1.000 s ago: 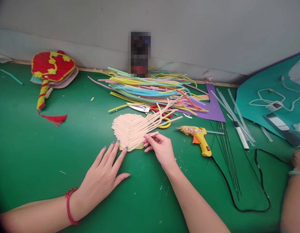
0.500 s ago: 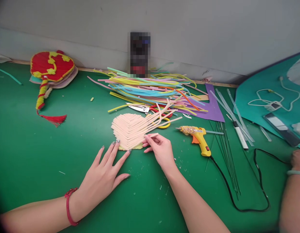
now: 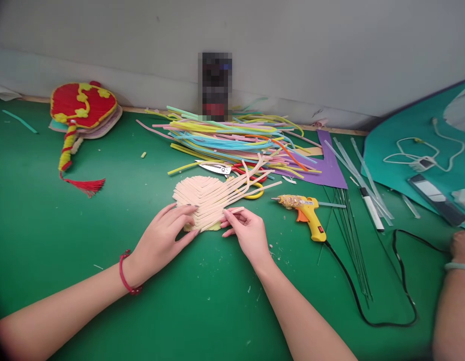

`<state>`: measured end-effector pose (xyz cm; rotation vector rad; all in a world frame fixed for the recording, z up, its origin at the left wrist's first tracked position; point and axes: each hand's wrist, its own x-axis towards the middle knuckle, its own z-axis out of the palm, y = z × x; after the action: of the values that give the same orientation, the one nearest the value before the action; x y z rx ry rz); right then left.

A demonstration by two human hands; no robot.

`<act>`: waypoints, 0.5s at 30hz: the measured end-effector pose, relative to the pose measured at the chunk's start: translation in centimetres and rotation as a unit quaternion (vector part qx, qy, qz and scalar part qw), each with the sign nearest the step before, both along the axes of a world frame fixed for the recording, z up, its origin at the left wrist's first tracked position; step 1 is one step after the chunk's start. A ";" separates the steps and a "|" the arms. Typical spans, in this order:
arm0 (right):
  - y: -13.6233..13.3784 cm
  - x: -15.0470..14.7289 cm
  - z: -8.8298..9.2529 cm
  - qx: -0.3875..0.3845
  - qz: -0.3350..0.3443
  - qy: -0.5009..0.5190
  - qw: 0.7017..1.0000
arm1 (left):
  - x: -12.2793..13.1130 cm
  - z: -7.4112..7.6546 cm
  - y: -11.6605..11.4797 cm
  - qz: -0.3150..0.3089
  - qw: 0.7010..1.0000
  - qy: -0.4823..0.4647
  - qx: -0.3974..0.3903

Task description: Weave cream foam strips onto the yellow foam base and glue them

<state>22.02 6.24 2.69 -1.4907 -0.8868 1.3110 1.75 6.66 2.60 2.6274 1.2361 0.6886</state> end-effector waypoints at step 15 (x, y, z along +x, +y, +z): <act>-0.1 -0.1 -0.1 0.001 0.000 0.006 1.000 | 0.4 -0.4 -0.1 0.015 1.000 -0.024 0.010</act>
<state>21.90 6.17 2.64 -1.4807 -0.8800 1.3176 2.15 6.56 2.24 2.5963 1.2643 0.7683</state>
